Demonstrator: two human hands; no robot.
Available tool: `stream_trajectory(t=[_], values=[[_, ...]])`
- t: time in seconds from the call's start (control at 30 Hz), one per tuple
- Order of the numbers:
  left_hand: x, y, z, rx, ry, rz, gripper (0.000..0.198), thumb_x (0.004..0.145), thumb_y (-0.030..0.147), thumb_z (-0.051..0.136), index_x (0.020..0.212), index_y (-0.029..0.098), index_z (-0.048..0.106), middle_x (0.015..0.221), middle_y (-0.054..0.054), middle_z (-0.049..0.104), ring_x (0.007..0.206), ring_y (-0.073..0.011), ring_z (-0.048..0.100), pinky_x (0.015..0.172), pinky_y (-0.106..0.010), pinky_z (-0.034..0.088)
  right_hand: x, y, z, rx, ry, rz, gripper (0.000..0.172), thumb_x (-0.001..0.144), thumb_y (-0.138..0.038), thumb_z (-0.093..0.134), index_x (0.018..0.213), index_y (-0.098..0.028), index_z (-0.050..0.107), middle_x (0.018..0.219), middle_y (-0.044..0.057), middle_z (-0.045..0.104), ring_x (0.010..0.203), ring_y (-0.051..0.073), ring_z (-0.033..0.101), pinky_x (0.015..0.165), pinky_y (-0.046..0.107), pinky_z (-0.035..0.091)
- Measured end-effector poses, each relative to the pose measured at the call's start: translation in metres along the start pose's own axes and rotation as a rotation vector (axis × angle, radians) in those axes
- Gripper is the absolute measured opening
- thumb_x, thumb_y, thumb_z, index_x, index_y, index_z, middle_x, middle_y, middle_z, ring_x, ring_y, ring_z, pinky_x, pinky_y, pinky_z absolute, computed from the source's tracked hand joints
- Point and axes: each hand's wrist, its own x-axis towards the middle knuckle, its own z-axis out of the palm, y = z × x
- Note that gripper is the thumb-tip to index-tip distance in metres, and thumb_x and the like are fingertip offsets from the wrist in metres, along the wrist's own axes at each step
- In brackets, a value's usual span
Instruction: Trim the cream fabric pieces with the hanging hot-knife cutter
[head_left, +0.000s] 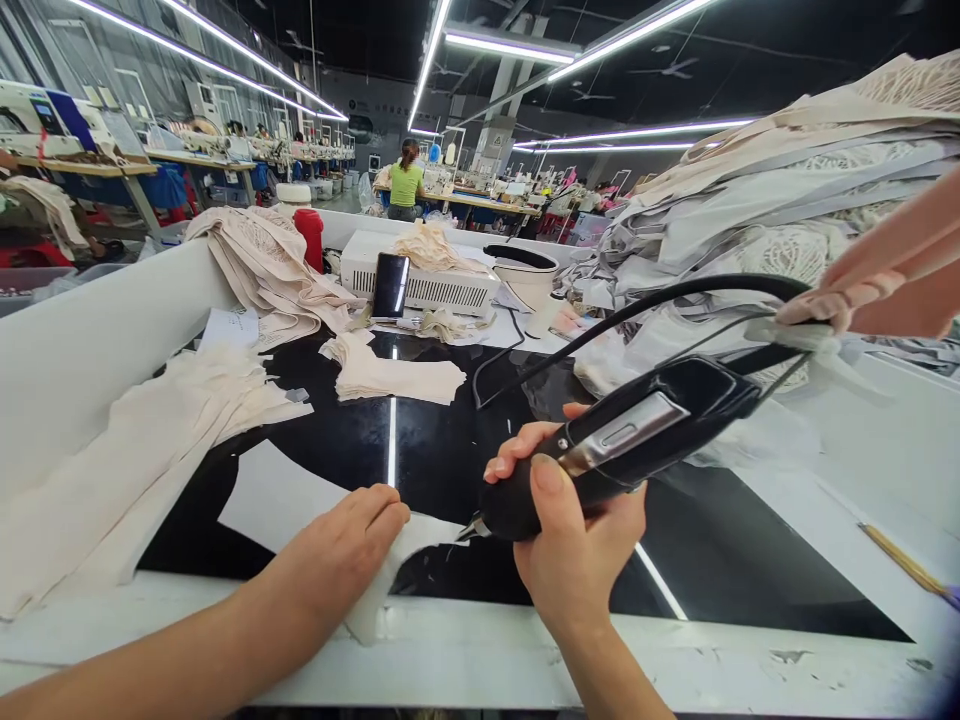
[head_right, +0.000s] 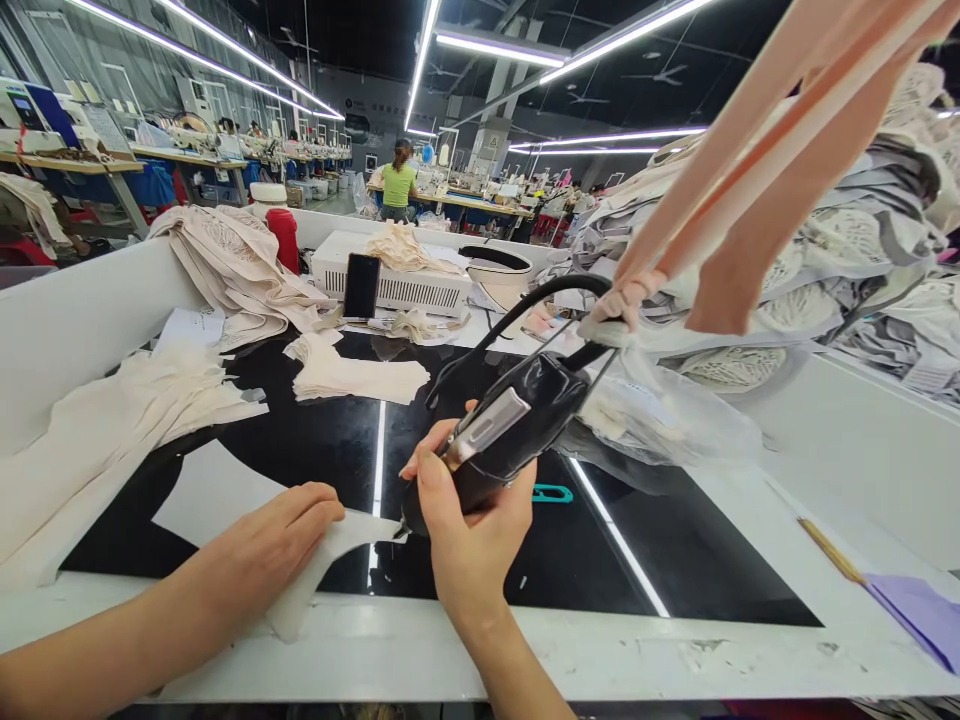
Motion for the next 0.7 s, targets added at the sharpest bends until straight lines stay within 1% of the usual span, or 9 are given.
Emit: stream_trajectory(t=[0.07,0.13,0.27,0.37,0.43,0.5,0.63,0.7], values=[[0.002,-0.002,-0.003,-0.018,-0.021,-0.014,0.048,0.081,-0.011,0.042,0.118,0.017,0.05,0.11,-0.007,0.063,0.095,-0.0224,0.066,0.083,-0.035,0.061,-0.002,-0.001,0.0,0.017,0.0,0.001,0.036,0.085,-0.025,0.077,0.116,-0.029,0.059,0.08,-0.006,0.068,0.06,0.012,0.063,0.06,0.03,0.057],[0.004,-0.005,-0.005,-0.022,-0.032,0.009,0.048,0.082,-0.01,0.045,0.121,0.017,0.049,0.115,-0.01,0.064,0.1,-0.0241,0.066,0.085,-0.037,0.062,-0.005,-0.002,0.0,0.03,0.0,0.002,0.036,0.085,-0.024,0.077,0.116,-0.03,0.059,0.081,-0.006,0.068,0.06,0.012,0.064,0.06,0.029,0.057],[0.006,-0.01,-0.01,-0.049,-0.074,0.044,0.042,0.082,-0.009,0.048,0.115,0.017,0.051,0.117,-0.012,0.064,0.102,-0.026,0.065,0.085,-0.04,0.063,-0.01,-0.004,0.001,0.037,0.011,0.009,0.038,0.083,-0.021,0.078,0.116,-0.03,0.059,0.082,-0.006,0.069,0.06,0.012,0.064,0.058,0.029,0.057],[0.005,-0.011,-0.012,-0.072,-0.095,0.051,0.042,0.082,-0.011,0.048,0.113,0.017,0.052,0.118,-0.011,0.064,0.103,-0.0258,0.064,0.087,-0.041,0.062,-0.012,-0.006,0.003,0.036,0.016,0.013,0.032,0.082,-0.021,0.078,0.108,-0.029,0.061,0.08,-0.006,0.07,0.059,0.012,0.063,0.057,0.028,0.057],[0.005,-0.012,-0.011,-0.076,-0.09,0.057,0.044,0.083,-0.012,0.048,0.116,0.017,0.053,0.12,-0.011,0.064,0.106,-0.0258,0.063,0.089,-0.042,0.062,-0.012,-0.008,0.006,0.039,0.016,0.01,0.026,0.082,-0.02,0.078,0.101,-0.028,0.061,0.079,-0.006,0.07,0.058,0.012,0.063,0.057,0.027,0.057],[0.004,-0.012,-0.011,-0.074,-0.089,0.058,0.045,0.084,-0.012,0.047,0.117,0.017,0.053,0.121,-0.011,0.063,0.107,-0.0256,0.063,0.09,-0.041,0.062,-0.013,-0.009,0.008,0.044,0.025,0.009,0.025,0.081,-0.019,0.078,0.098,-0.027,0.061,0.077,-0.006,0.07,0.057,0.011,0.062,0.055,0.026,0.057],[0.003,-0.013,-0.014,-0.062,-0.138,0.032,0.049,0.08,-0.015,0.044,0.115,0.018,0.055,0.121,-0.009,0.063,0.109,-0.0238,0.063,0.093,-0.039,0.06,-0.013,-0.01,0.011,0.047,0.049,0.025,0.031,0.079,-0.017,0.077,0.103,-0.027,0.061,0.075,-0.007,0.07,0.056,0.011,0.063,0.054,0.024,0.058],[0.003,-0.014,-0.016,-0.058,-0.149,0.028,0.052,0.08,-0.016,0.043,0.117,0.018,0.055,0.122,-0.009,0.063,0.11,-0.0231,0.063,0.094,-0.038,0.06,-0.013,-0.011,0.011,0.043,0.051,0.021,0.031,0.078,-0.016,0.077,0.102,-0.027,0.061,0.075,-0.008,0.07,0.056,0.011,0.064,0.054,0.024,0.058]])
